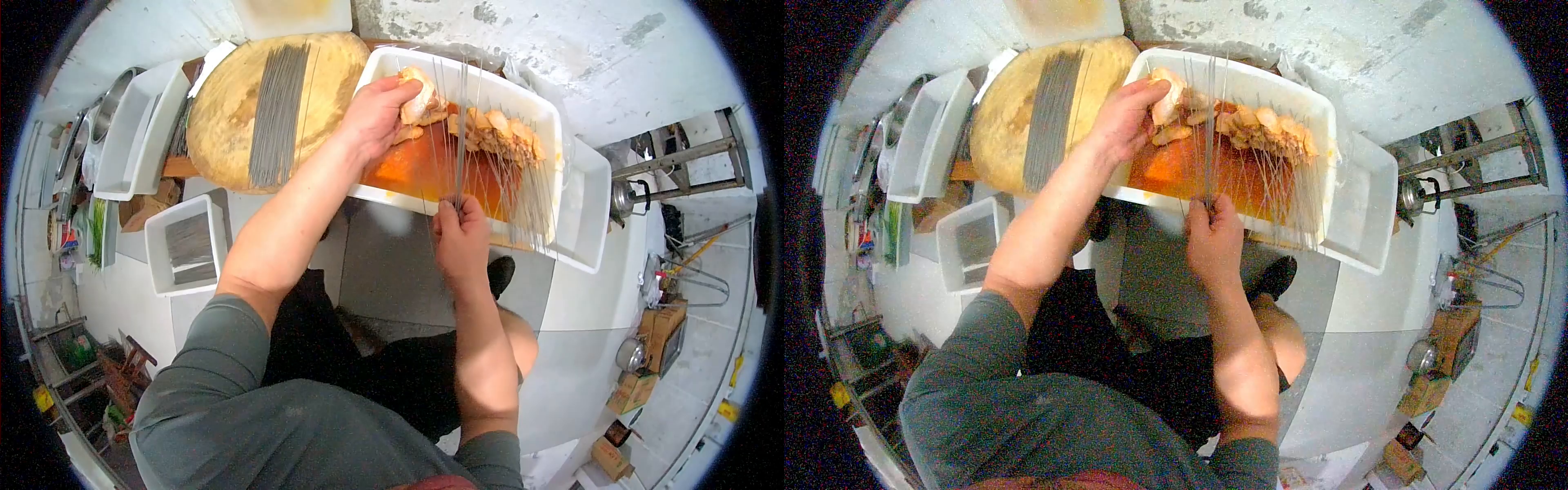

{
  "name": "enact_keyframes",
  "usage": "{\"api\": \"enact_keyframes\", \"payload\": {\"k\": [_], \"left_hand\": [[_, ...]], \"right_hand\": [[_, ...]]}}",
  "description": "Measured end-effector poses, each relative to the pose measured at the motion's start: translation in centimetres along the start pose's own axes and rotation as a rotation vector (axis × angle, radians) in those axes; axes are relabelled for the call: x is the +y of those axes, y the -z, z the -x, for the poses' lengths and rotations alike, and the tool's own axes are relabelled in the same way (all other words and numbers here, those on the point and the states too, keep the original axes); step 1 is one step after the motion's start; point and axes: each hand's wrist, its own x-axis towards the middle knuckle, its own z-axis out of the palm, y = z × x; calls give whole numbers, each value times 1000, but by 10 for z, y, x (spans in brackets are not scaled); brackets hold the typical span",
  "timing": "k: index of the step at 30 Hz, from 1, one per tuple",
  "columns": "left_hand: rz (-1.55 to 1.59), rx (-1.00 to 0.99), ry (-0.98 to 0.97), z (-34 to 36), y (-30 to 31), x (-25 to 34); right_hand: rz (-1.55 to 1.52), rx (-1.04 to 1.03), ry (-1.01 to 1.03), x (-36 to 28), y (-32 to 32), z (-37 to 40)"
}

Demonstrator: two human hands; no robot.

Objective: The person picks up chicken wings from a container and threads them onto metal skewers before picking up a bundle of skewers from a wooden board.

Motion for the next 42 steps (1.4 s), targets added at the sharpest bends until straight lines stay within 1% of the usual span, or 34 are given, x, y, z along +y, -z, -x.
{"api": "enact_keyframes", "payload": {"k": [3,6,9,15,19,22,25,28,30,33,36,42], "left_hand": [[-41,-8,-34,1,-1,0],[-51,-20,-49,6,-8,3],[-90,-2,-26,13,-16,7],[-82,-30,-31,8,-13,1],[-69,-52,-35,7,-10,3],[-230,-48,-34,13,-16,0],[-204,-39,39,9,-13,-11],[-238,-33,31,7,-12,-13],[-189,-11,30,5,-11,-13],[-151,2,20,2,-7,-12],[-112,22,17,3,-9,-10],[-101,-1,41,5,-11,-13]], "right_hand": [[-22,5,35,-5,-1,2],[-111,-41,-12,-9,0,2],[-97,-35,78,-6,-2,-3],[-141,-31,83,-13,-6,-8],[-111,-13,74,-15,-8,-9],[-136,-13,69,-19,-10,-12],[-169,1,57,-22,-12,-15],[-232,-8,27,-25,-10,-17],[-281,-18,8,-28,-11,-16],[-173,-30,55,-18,-8,-18],[-123,-55,44,-17,-5,-13],[-183,-37,47,-16,-6,-11]]}}
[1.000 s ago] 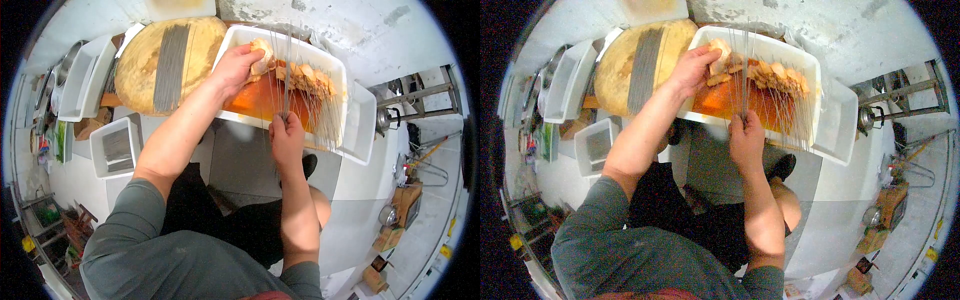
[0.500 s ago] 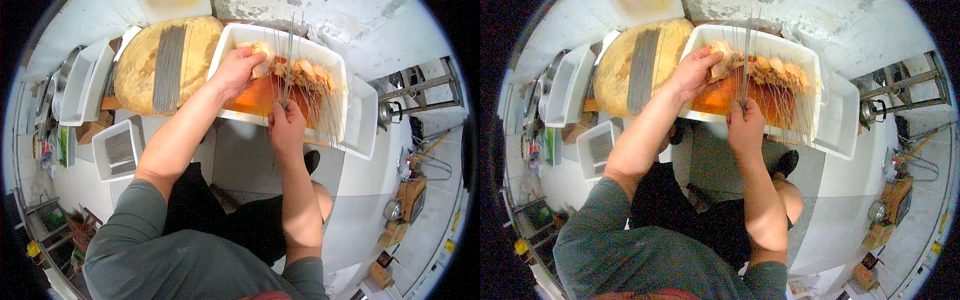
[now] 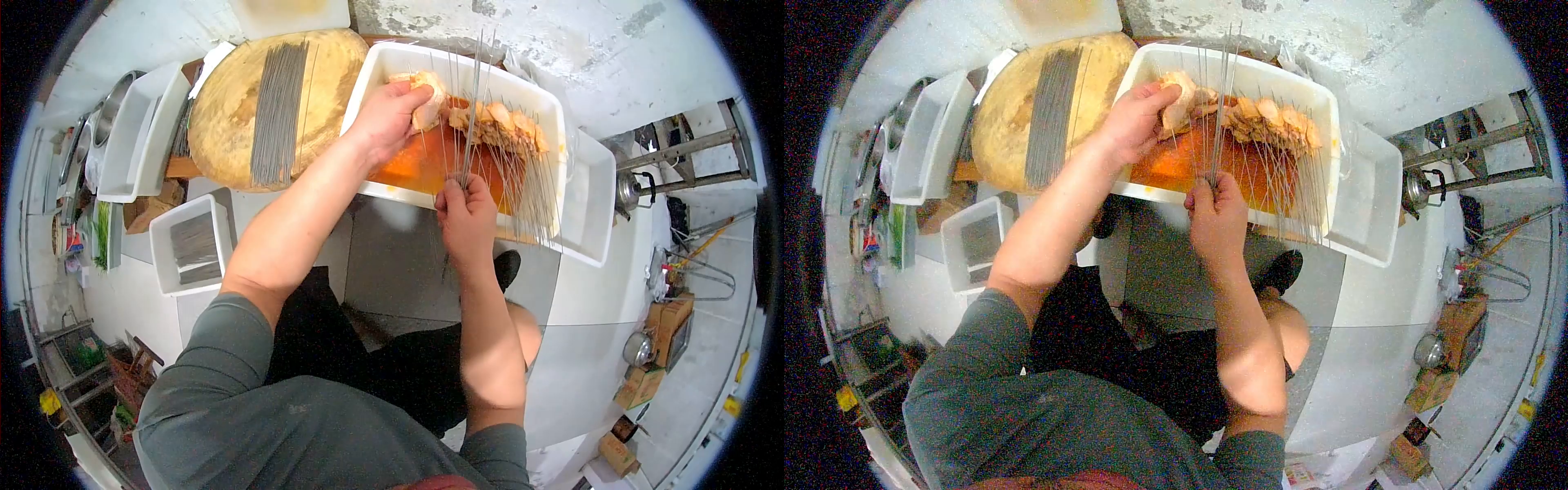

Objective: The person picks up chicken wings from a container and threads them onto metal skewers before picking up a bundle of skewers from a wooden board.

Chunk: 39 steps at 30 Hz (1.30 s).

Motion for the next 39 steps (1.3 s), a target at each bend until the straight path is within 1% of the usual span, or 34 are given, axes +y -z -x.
{"api": "enact_keyframes", "payload": {"k": [4,9,12,13,16,19,21,24,27,31,33,34,37,39], "left_hand": [[-4,-20,20,7,-7,4],[16,-5,-4,7,-6,3],[32,19,8,2,3,6],[41,28,17,-1,7,7],[149,-35,26,-3,12,14],[154,25,30,-1,14,20],[228,-4,-11,-4,14,19],[267,-6,-45,-7,15,19],[226,24,-63,-8,15,20],[172,34,-87,-7,17,21],[214,67,-82,-9,18,15],[235,83,-80,-10,18,12],[243,30,-74,-8,14,9],[234,32,-68,-4,9,11]], "right_hand": [[15,22,-12,6,-2,-3],[40,33,-17,4,-5,-4],[267,17,92,14,-2,-8],[276,25,88,14,-3,-7],[322,53,83,10,-4,0],[387,64,78,10,-1,4],[420,56,39,7,0,5],[592,37,125,-5,-5,12],[342,-60,75,6,-5,9],[224,-91,-9,1,-3,10],[140,-105,-61,-1,-2,11],[140,-102,-51,0,-3,11],[147,-92,-29,5,-3,9],[164,-87,-22,7,-2,8]]}}
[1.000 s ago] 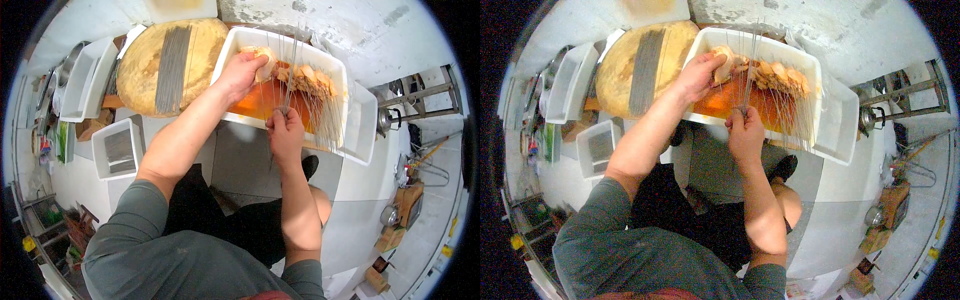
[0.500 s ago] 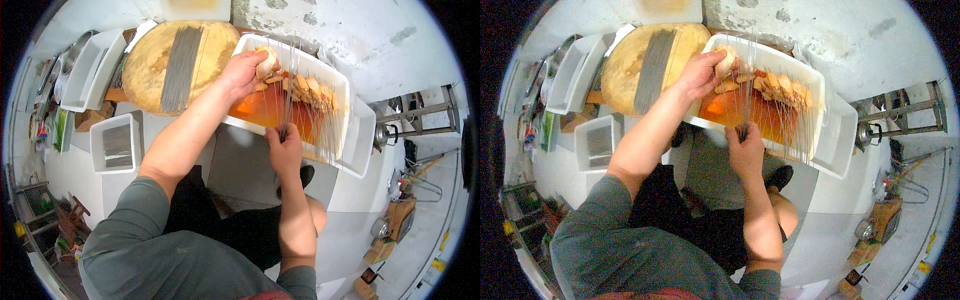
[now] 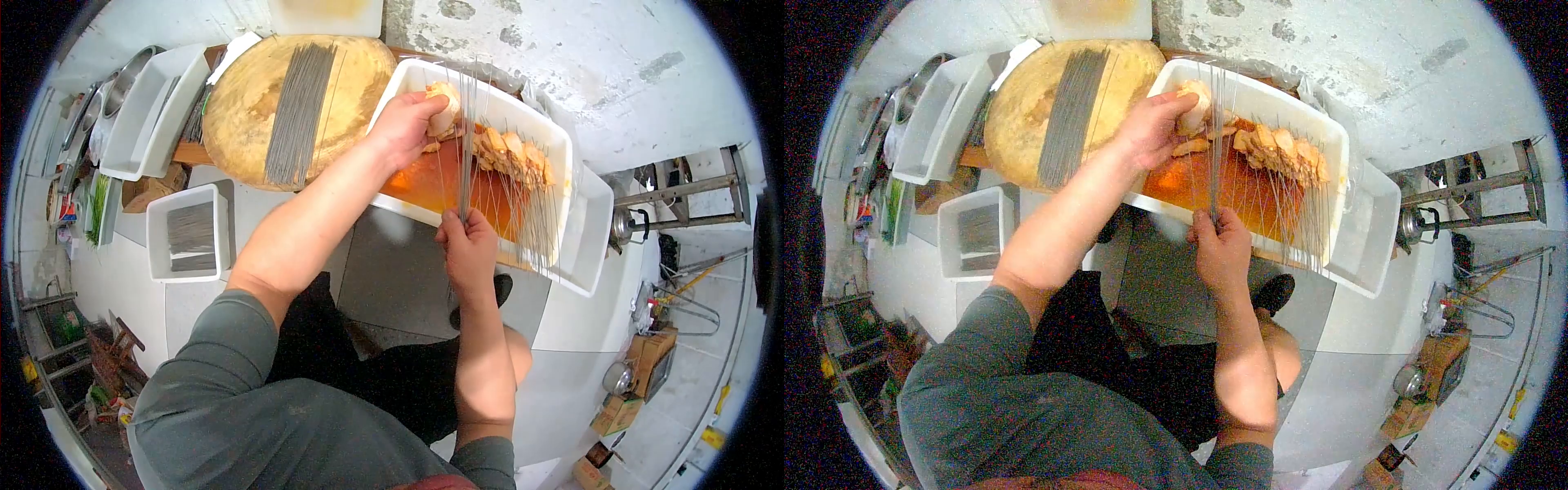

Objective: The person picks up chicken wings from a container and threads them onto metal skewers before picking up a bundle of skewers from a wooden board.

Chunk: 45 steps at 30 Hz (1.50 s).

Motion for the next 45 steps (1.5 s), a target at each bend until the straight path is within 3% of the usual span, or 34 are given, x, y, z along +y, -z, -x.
{"api": "enact_keyframes", "payload": {"k": [15,20,30,33,45], "left_hand": [[-43,8,-7,7,-10,-3],[-68,4,46,-3,7,-5],[-161,74,98,-14,18,-8],[-205,65,112,-17,18,-10],[-387,16,188,-10,18,-8]], "right_hand": [[-126,-6,-33,0,-7,0],[-70,-38,-23,-7,-6,0],[99,93,67,4,7,1],[1,108,-54,4,15,3],[-114,-4,-52,-3,30,20]]}}
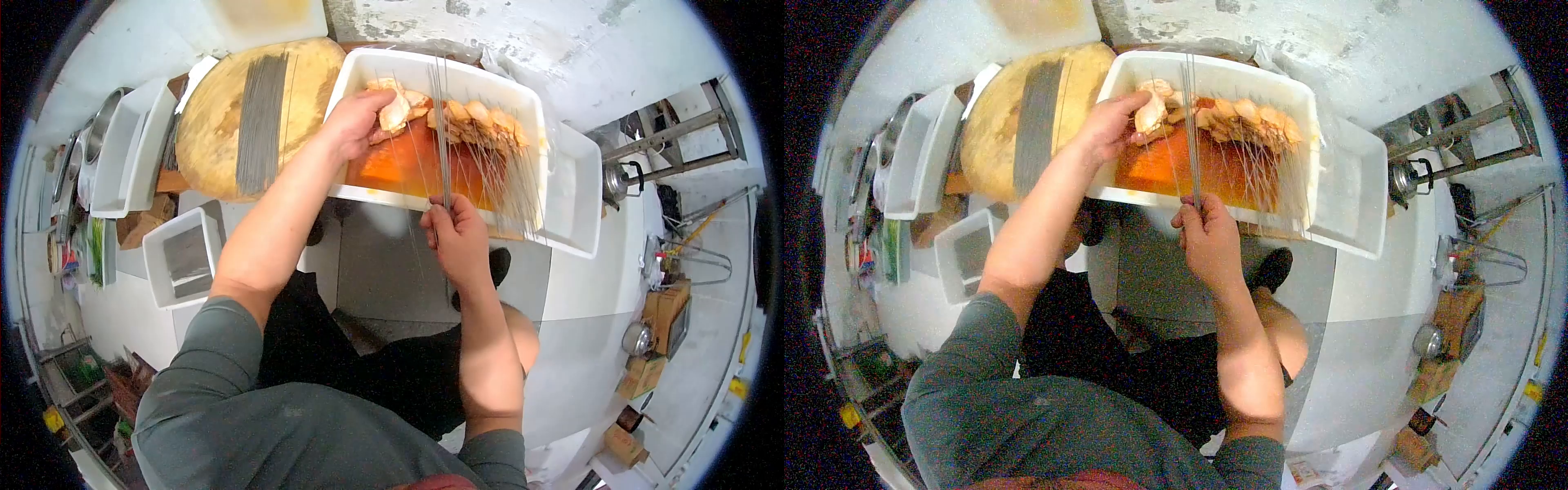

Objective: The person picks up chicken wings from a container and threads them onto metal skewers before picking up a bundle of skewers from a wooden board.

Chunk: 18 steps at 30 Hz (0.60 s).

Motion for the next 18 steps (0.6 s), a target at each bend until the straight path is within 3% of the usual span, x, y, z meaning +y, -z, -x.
{"api": "enact_keyframes", "payload": {"k": [7,13,18], "left_hand": [[85,58,26,4,-26,-7],[146,-34,-12,4,-46,0],[59,30,47,-26,-95,-13]], "right_hand": [[105,46,31,-10,13,-5],[115,92,107,-22,29,-11],[118,154,85,-35,50,-2]]}}
